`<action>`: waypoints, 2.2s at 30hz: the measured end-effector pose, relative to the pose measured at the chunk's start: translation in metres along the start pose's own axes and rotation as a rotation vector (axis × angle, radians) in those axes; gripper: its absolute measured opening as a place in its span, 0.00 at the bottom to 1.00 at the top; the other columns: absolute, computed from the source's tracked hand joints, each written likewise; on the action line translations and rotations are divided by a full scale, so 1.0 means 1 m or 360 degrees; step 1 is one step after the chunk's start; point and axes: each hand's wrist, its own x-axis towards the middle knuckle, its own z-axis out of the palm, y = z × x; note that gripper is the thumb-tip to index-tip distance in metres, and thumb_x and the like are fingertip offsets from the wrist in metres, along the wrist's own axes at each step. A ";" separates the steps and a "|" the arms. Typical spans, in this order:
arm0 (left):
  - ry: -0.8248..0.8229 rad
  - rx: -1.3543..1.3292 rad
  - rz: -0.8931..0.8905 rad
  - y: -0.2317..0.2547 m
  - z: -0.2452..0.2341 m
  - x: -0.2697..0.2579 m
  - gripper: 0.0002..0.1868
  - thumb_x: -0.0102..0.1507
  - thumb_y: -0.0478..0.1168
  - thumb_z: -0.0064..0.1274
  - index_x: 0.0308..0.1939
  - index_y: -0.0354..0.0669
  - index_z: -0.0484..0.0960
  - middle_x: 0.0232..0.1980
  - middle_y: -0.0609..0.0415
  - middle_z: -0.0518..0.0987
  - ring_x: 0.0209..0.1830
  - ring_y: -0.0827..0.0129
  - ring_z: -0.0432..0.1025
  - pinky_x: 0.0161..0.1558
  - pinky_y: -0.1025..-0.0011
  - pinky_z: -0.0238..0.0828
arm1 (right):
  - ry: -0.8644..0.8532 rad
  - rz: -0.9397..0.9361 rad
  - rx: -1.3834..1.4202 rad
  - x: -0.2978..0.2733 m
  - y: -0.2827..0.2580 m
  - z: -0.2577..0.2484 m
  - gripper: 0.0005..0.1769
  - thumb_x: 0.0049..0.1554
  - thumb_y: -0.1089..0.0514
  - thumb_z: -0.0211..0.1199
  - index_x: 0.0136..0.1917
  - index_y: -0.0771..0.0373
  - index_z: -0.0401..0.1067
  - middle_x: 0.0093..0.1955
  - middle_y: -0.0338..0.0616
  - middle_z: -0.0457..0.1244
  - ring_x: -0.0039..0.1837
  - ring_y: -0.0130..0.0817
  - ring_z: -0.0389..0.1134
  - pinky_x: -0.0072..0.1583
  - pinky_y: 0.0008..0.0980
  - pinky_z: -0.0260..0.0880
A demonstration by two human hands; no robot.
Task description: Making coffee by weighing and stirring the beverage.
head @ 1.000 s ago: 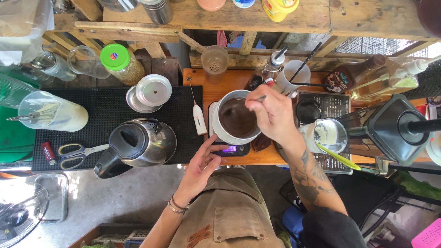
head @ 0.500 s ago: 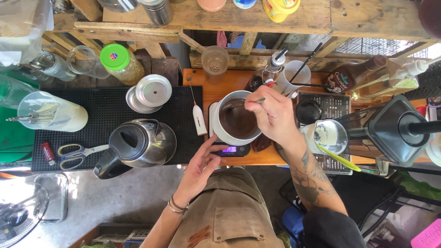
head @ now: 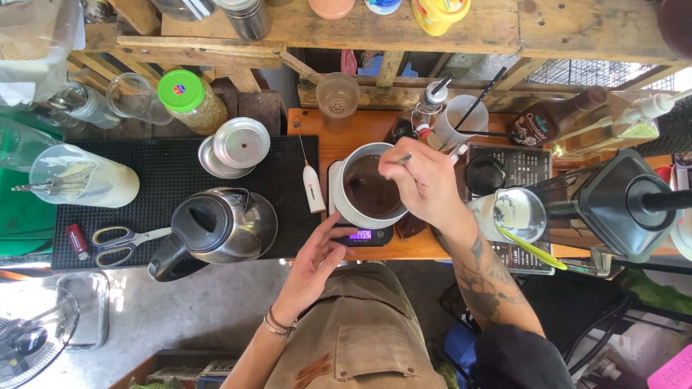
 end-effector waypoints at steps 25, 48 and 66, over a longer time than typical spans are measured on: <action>0.0002 -0.0003 0.0010 -0.001 0.001 -0.001 0.33 0.70 0.36 0.47 0.79 0.42 0.56 0.65 0.48 0.75 0.54 0.70 0.74 0.59 0.70 0.71 | 0.0115 -0.0199 -0.0255 0.003 0.000 0.000 0.05 0.61 0.67 0.65 0.45 0.65 0.69 0.43 0.45 0.66 0.44 0.42 0.67 0.47 0.34 0.67; 0.0009 -0.0043 -0.0001 -0.003 -0.005 -0.009 0.33 0.70 0.36 0.47 0.79 0.41 0.55 0.65 0.47 0.75 0.53 0.68 0.74 0.59 0.69 0.71 | 0.0052 0.0023 -0.0108 -0.012 -0.008 -0.004 0.05 0.64 0.66 0.60 0.44 0.66 0.69 0.40 0.42 0.64 0.39 0.33 0.66 0.43 0.29 0.66; -0.0117 -0.0089 -0.0078 -0.016 -0.022 -0.016 0.33 0.71 0.37 0.46 0.79 0.42 0.55 0.67 0.47 0.74 0.54 0.70 0.73 0.60 0.70 0.71 | 0.0207 0.0052 -0.0317 -0.013 -0.013 0.004 0.06 0.66 0.64 0.60 0.45 0.65 0.69 0.40 0.42 0.63 0.41 0.33 0.65 0.46 0.29 0.66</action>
